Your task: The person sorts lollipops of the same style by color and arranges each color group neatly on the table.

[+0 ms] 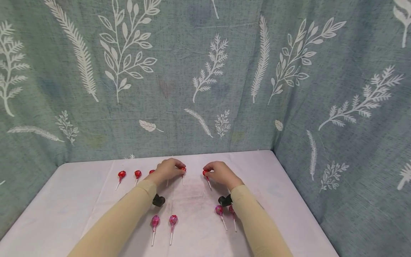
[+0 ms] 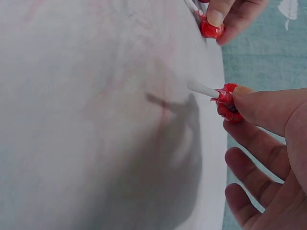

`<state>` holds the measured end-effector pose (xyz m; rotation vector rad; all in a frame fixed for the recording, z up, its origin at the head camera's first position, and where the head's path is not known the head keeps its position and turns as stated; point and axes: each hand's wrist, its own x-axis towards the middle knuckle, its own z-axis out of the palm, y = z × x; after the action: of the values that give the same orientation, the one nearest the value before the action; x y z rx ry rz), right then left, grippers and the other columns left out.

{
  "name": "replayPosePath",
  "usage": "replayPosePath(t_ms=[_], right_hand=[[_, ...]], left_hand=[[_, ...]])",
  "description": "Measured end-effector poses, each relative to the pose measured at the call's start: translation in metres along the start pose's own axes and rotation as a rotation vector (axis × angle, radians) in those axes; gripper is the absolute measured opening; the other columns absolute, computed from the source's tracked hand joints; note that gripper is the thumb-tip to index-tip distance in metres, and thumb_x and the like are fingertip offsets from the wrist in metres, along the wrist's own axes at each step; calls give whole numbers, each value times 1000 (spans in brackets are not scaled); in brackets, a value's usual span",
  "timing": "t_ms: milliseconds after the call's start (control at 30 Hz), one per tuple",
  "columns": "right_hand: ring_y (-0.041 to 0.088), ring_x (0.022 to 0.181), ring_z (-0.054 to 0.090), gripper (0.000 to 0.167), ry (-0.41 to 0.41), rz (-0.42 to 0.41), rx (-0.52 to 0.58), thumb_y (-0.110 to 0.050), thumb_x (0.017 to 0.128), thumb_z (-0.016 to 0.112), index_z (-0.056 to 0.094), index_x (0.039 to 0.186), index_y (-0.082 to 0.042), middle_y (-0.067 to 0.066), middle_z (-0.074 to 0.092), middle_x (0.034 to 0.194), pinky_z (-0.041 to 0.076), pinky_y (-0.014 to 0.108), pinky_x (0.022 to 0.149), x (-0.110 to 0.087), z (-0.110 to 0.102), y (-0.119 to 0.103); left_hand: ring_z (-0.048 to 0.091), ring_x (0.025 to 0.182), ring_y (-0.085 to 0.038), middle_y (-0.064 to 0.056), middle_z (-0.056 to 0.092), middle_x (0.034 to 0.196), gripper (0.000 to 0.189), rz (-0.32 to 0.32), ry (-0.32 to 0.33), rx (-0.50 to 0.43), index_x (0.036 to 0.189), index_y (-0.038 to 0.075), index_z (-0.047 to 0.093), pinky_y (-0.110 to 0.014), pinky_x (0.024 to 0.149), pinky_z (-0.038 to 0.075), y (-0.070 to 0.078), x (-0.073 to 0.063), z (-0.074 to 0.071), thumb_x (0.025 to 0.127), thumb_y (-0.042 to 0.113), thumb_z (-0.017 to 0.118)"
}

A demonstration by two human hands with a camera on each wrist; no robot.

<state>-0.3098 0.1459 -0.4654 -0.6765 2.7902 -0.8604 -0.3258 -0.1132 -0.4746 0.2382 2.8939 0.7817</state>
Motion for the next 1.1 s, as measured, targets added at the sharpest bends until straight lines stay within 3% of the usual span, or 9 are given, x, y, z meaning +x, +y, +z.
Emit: replayPosePath(t_ms=[533, 833, 1100], right_hand=[[18, 109, 62, 26, -1, 60, -48, -24, 97, 66, 72, 120, -12, -3, 70, 109, 48, 39, 95, 31, 8, -15], [15, 100, 64, 24, 16, 51, -57, -22, 95, 68, 73, 116, -11, -1, 71, 104, 51, 36, 90, 40, 17, -15], [17, 103, 64, 24, 43, 28, -68, -21, 96, 67, 73, 117, -10, 1, 71, 107, 51, 37, 90, 43, 23, -14]], left_hand=[[56, 110, -30, 12, 70, 104, 25, 8, 23, 17, 111, 27, 76, -57, 94, 33, 2, -3, 0, 88, 35, 76], [55, 110, -31, 11, 71, 106, 26, 6, 31, 24, 111, 26, 76, -58, 95, 33, 3, -6, 1, 87, 35, 77], [55, 108, -32, 8, 71, 105, 30, 23, 48, 40, 115, 23, 75, -56, 93, 33, 3, -8, 2, 87, 34, 77]])
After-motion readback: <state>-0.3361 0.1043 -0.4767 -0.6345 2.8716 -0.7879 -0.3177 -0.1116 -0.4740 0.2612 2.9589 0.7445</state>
